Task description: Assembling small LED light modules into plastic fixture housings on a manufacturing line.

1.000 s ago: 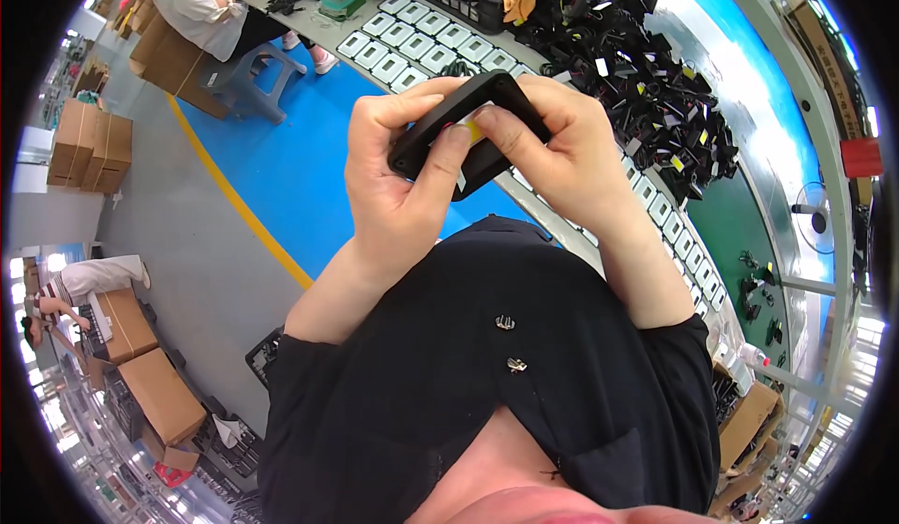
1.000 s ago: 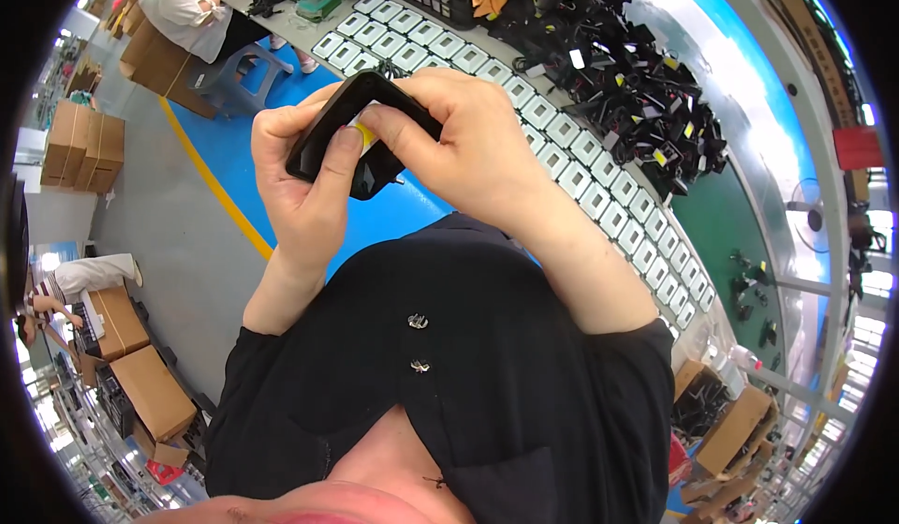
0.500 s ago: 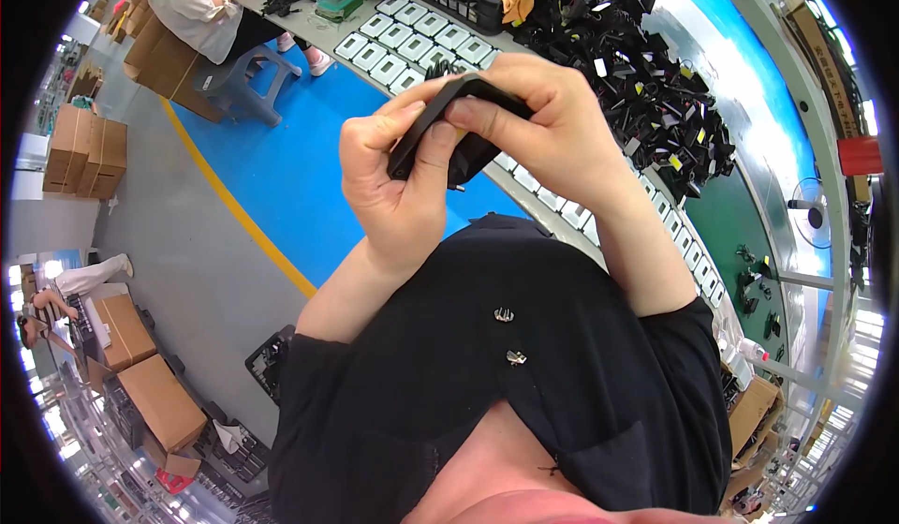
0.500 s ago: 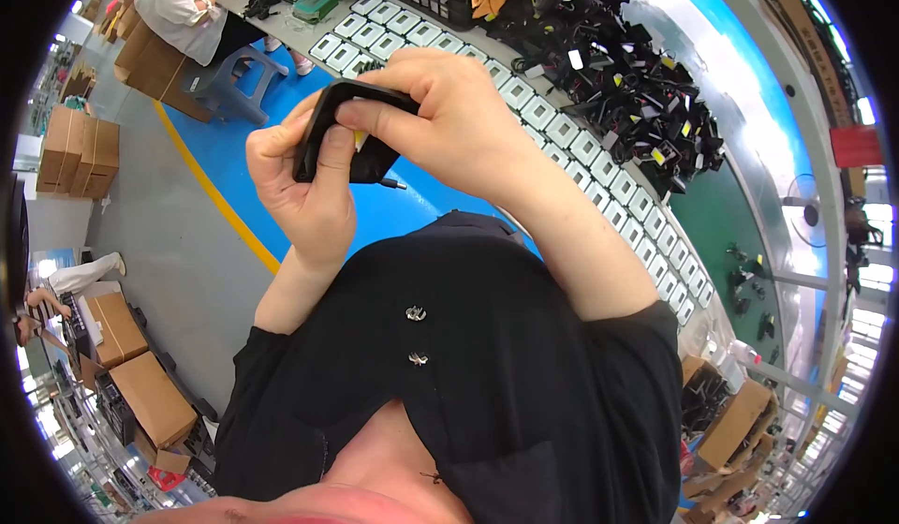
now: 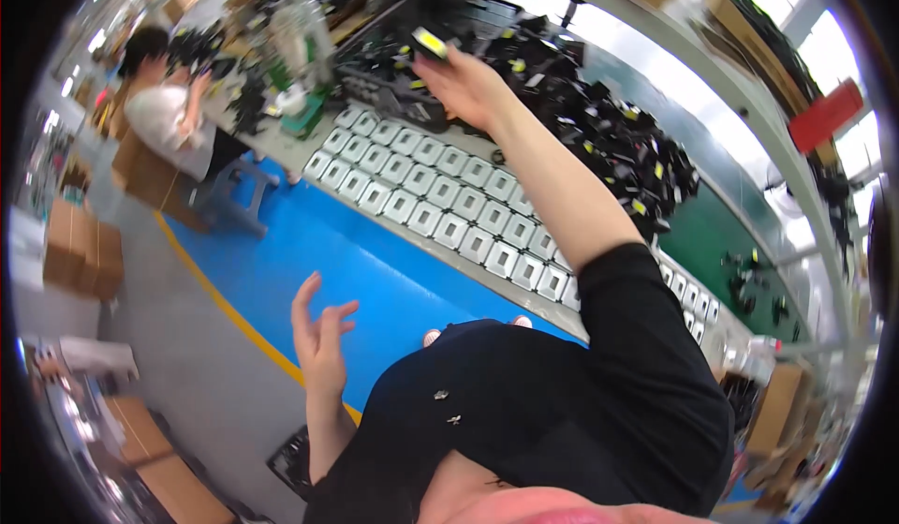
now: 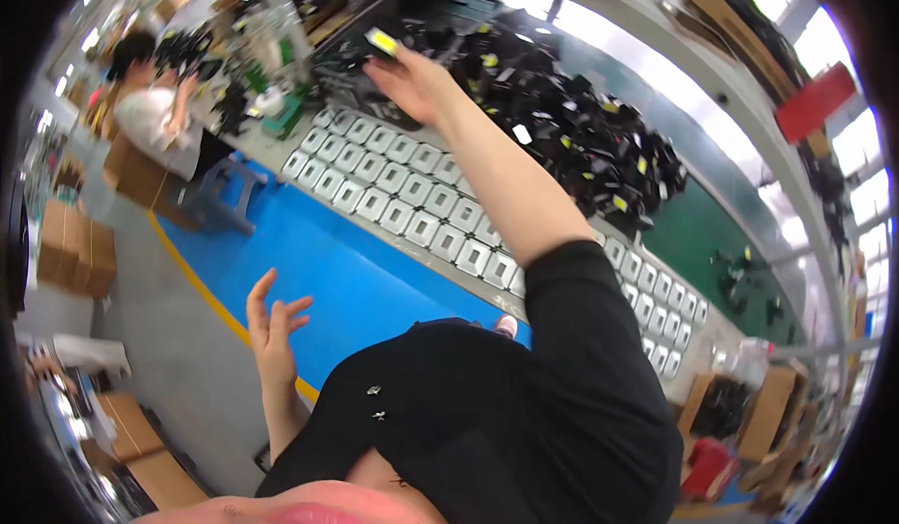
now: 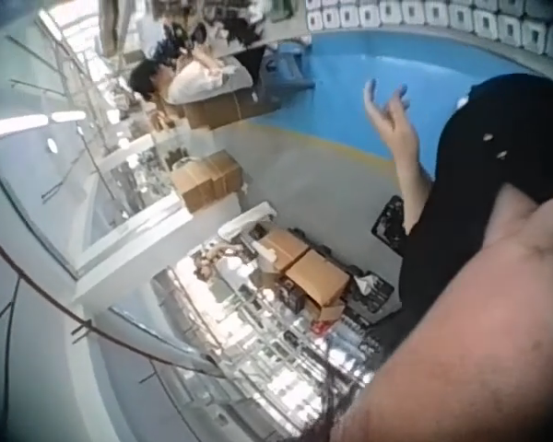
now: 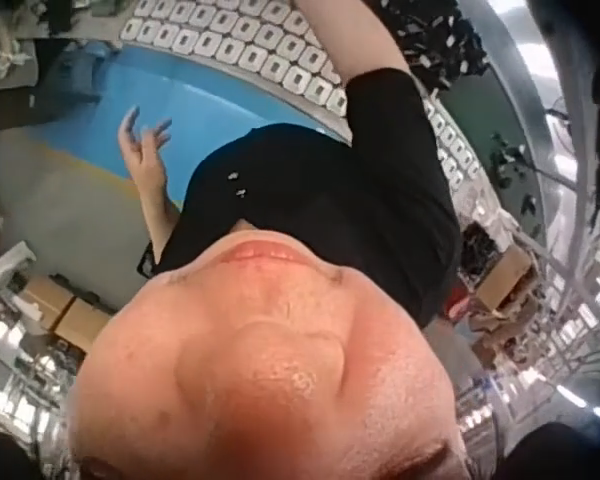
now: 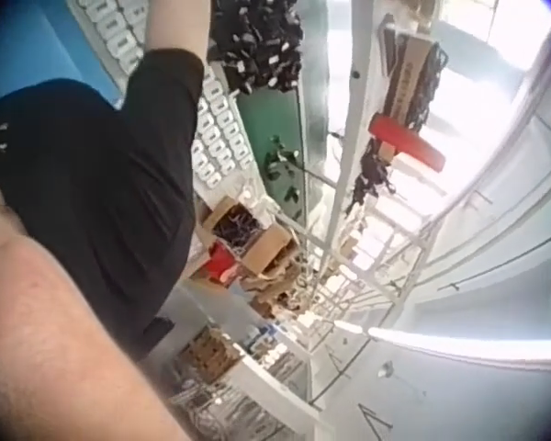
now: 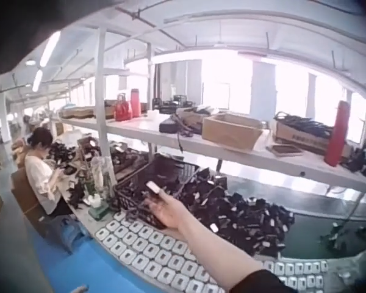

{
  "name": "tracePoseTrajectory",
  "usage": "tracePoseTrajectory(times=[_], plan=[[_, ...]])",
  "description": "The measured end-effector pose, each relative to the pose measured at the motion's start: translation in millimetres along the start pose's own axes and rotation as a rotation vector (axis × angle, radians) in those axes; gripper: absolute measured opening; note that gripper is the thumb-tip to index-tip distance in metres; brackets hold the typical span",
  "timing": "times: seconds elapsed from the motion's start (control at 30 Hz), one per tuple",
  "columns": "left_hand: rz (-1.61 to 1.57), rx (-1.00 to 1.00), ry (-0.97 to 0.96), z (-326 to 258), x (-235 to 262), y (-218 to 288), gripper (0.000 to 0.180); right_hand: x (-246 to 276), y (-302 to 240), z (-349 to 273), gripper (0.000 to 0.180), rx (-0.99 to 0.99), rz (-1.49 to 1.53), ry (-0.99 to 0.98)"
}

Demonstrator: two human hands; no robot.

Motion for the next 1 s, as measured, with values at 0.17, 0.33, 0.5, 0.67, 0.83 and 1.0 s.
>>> tracePoseTrajectory(times=[0.17, 0.33, 0.5, 0.67, 0.83, 1.0], plan=[[-0.036, 0.013, -0.072, 24, -32, -5, 0.036, 31, 6, -5, 0.031, -0.06, -0.26, 0.033], [0.011, 0.016, -0.206, 50, -71, -12, 0.033, 148, 3, -159, 0.035, -0.311, -0.911, 0.32], [0.064, -0.061, -0.33, 69, -146, 9, 0.028, 344, -118, -398, 0.029, -0.012, -0.652, 1.054], [0.106, 0.004, -0.453, 40, -238, 12, 0.026, 466, -193, -624, 0.03, 0.095, -0.552, 1.595], [0.211, 0.078, -0.549, 5, -333, 21, 0.022, 601, -230, -771, 0.048, -0.14, -0.867, 1.988], [0.316, 0.11, -0.612, -16, -398, 20, 0.022, 607, -267, -799, 0.062, -0.511, -0.99, 2.042]])
Point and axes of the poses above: each hand's wrist, its own z-axis towards the middle knuckle, its own x-axis out of the back of the hand, y = z × x, the point moved 10 cm from there along z, towards the middle knuckle, and after that the axes turned 5 degrees about -x, right-handed, at the moved point
